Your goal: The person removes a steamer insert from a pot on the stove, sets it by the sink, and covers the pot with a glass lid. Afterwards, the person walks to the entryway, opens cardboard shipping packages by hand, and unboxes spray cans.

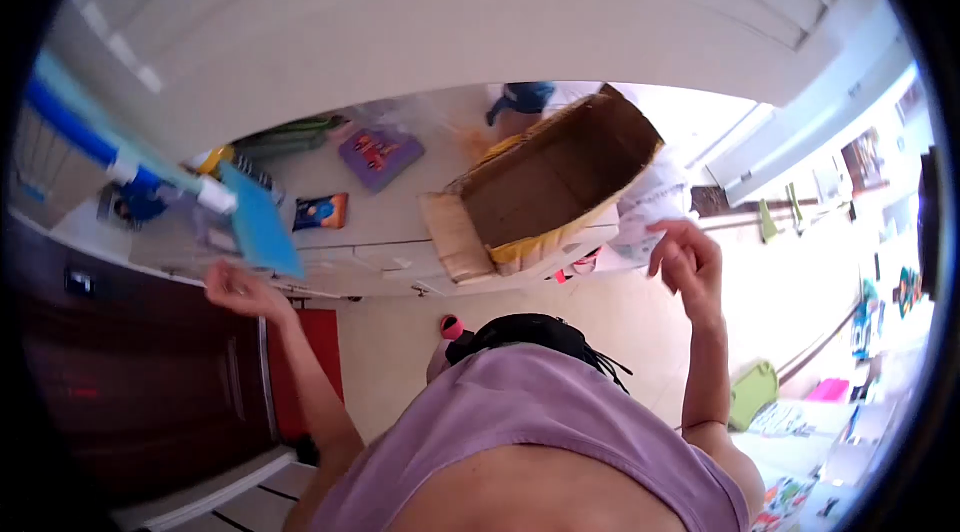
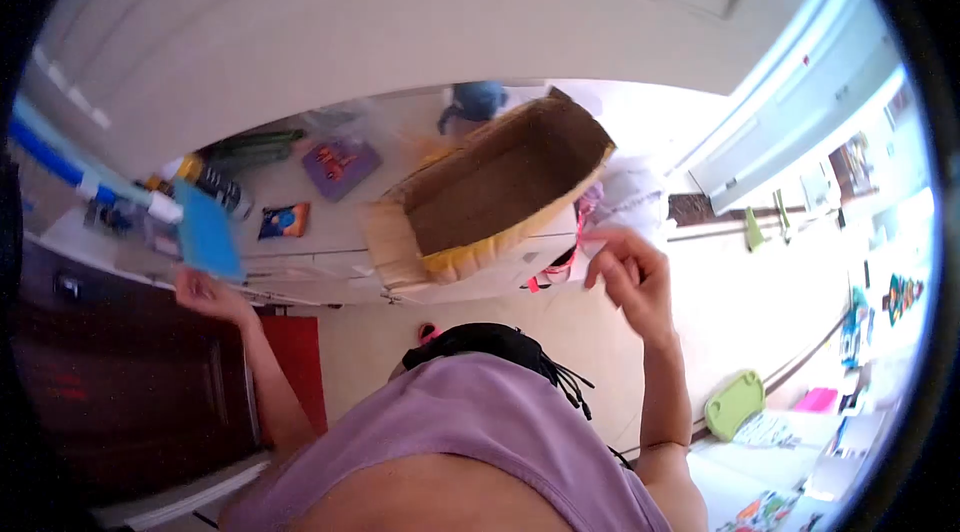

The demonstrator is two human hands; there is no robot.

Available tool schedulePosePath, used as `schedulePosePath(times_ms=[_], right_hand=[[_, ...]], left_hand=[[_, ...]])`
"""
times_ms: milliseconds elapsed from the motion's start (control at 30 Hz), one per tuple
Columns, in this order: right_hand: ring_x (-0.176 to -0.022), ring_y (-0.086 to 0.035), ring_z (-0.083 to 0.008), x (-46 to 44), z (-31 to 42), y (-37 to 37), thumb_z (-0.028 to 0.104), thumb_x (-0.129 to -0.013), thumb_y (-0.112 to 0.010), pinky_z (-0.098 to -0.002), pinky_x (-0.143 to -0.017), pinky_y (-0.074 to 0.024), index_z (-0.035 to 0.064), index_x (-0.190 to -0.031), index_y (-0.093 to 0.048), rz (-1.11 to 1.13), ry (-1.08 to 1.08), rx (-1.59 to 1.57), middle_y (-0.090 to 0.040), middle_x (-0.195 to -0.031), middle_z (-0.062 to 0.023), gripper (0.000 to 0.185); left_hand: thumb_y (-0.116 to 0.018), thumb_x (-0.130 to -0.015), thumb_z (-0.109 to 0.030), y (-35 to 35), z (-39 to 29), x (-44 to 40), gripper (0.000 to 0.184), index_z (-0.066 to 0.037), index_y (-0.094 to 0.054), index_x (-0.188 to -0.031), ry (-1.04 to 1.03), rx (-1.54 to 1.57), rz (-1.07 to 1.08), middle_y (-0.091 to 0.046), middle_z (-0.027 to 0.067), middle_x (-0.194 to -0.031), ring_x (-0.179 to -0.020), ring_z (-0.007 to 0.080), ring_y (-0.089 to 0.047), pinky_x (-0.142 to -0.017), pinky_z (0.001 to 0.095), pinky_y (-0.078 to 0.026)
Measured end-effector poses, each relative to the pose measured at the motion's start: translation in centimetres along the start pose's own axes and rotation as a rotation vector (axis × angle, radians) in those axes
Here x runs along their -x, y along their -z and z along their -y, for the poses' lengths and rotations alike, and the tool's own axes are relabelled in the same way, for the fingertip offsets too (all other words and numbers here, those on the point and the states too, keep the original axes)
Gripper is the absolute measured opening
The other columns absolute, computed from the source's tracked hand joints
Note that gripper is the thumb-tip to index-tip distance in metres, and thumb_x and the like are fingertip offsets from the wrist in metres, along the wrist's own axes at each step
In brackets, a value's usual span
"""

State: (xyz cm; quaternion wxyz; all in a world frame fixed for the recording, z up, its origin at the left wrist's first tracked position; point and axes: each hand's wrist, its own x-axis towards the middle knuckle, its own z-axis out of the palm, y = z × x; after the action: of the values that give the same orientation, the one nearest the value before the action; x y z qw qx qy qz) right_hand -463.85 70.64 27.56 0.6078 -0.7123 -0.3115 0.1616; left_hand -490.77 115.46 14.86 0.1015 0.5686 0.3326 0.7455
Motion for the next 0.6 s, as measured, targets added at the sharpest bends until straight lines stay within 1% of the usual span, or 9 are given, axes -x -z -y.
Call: schedulePosePath(times_ms=[67, 100, 167, 267, 367, 467, 533, 567, 600], right_hand=[[-0.045, -0.03, -0.0003, -0.6, -1.3, 1.4, 0.018, -0.091, -0.046, -0.0164, -0.04, -0.0237, 0.0037, -0.103, -0.054, -0.237, -0.066, -0.053, -0.038, -0.055, 0.0054, 0.021], [-0.046, -0.029, -0.0006, -0.9, -2.3, 2.3, 0.021, -0.091, -0.047, -0.0162, -0.04, -0.0233, 0.0056, -0.105, -0.051, -0.304, -0.142, -0.196, -0.035, -0.057, 0.0062, 0.021], [-0.048, -0.027, -0.001, -1.6, -5.3, 4.0, 0.024, -0.09, -0.049, -0.0156, -0.042, -0.0233, 0.0089, -0.107, -0.047, -0.405, -0.27, -0.502, -0.032, -0.062, 0.0072, 0.023], [-0.055, -0.031, -0.0022, -2.7, -9.4, 4.9, 0.028, -0.087, -0.055, -0.0159, -0.048, -0.0281, 0.0105, -0.117, -0.043, -0.345, -0.371, -0.632, -0.032, -0.067, 0.0067, 0.037], [-0.06, -0.035, -0.0017, -4.7, -11.1, 3.6, 0.015, -0.086, -0.055, -0.0165, -0.051, -0.0305, 0.0106, -0.129, -0.04, -0.235, -0.205, -0.242, -0.037, -0.069, 0.0064, 0.046], [-0.064, -0.042, -0.0075, -7.4, -14.0, 1.6, 0.005, -0.085, -0.052, -0.0215, -0.059, -0.0382, 0.0064, -0.13, -0.041, -0.22, 0.065, -0.104, -0.043, -0.072, 0.0007, 0.046], [-0.066, -0.048, -0.0178, -8.4, -14.9, 0.4, 0.003, -0.082, -0.053, -0.0286, -0.062, -0.0422, 0.0044, -0.13, -0.041, -0.279, 0.344, 0.192, -0.047, -0.076, -0.0079, 0.049], [-0.068, -0.047, -0.0151, -7.9, -14.0, 0.4, 0.003, -0.083, -0.052, -0.0257, -0.063, -0.0411, 0.0022, -0.129, -0.041, -0.244, 0.323, 0.209, -0.047, -0.08, -0.0067, 0.048], [-0.071, -0.046, -0.0124, -6.9, -11.5, -0.1, 0.003, -0.084, -0.051, -0.0227, -0.064, -0.04, 0.0, -0.128, -0.041, -0.204, 0.297, 0.227, -0.048, -0.084, -0.0054, 0.046]], left_hand=[[-0.051, -0.087, -0.008, 0.1, -8.9, 4.4, 0.016, 0.001, -0.045, -0.098, -0.045, 0.12, 0.246, -0.051, 0.0123, -0.095, -0.082, 0.0193, -0.051, -0.069, 0.0339, -0.043], [-0.051, -0.085, -0.008, -1.6, -15.1, 5.3, 0.01, -0.001, -0.048, -0.093, -0.097, 0.595, 0.481, -0.056, 0.0119, -0.089, -0.075, 0.0195, -0.054, -0.068, 0.0337, -0.044], [-0.053, -0.08, -0.003, -3.6, -24.3, 3.9, 0.014, -0.001, -0.057, -0.094, -0.37, 0.524, 1.117, -0.062, 0.0132, -0.09, -0.076, 0.025, -0.06, -0.068, 0.0336, -0.047], [-0.049, -0.086, -0.002, -10.3, -31.6, 5.6, 0.02, -0.002, -0.057, -0.105, -0.235, 0.492, 1.561, -0.062, 0.0131, -0.09, -0.083, 0.0251, -0.062, -0.072, 0.0328, -0.048], [-0.051, -0.088, -0.015, -18.4, -30.2, 11.1, 0.022, -0.001, -0.058, -0.104, -0.489, 0.332, 1.705, -0.063, 0.0172, -0.089, -0.083, 0.0291, -0.062, -0.075, 0.0353, -0.048], [-0.052, -0.089, -0.026, -22.3, -30.2, 15.5, 0.031, 0.001, -0.06, -0.1, -0.389, 0.296, 1.808, -0.064, 0.0127, -0.087, -0.079, 0.0237, -0.062, -0.072, 0.0322, -0.047], [-0.046, -0.084, -0.06, -23.4, -30.1, 17.7, 0.066, 0.004, -0.062, -0.087, 0.587, 0.278, 2.094, -0.063, 0.0098, -0.071, -0.063, 0.0223, -0.06, -0.063, 0.0333, -0.047], [-0.038, -0.078, -0.073, -24.2, -29.6, 18.6, 0.075, -0.001, -0.063, -0.079, 0.663, 0.264, 2.215, -0.058, 0.0042, -0.072, -0.068, 0.0124, -0.054, -0.063, 0.0297, -0.045], [-0.041, -0.078, -0.071, -24.2, -29.2, 18.6, 0.069, -0.005, -0.06, -0.085, 0.705, 0.352, 2.257, -0.057, 0.0038, -0.081, -0.076, 0.0079, -0.051, -0.065, 0.0251, -0.043]])
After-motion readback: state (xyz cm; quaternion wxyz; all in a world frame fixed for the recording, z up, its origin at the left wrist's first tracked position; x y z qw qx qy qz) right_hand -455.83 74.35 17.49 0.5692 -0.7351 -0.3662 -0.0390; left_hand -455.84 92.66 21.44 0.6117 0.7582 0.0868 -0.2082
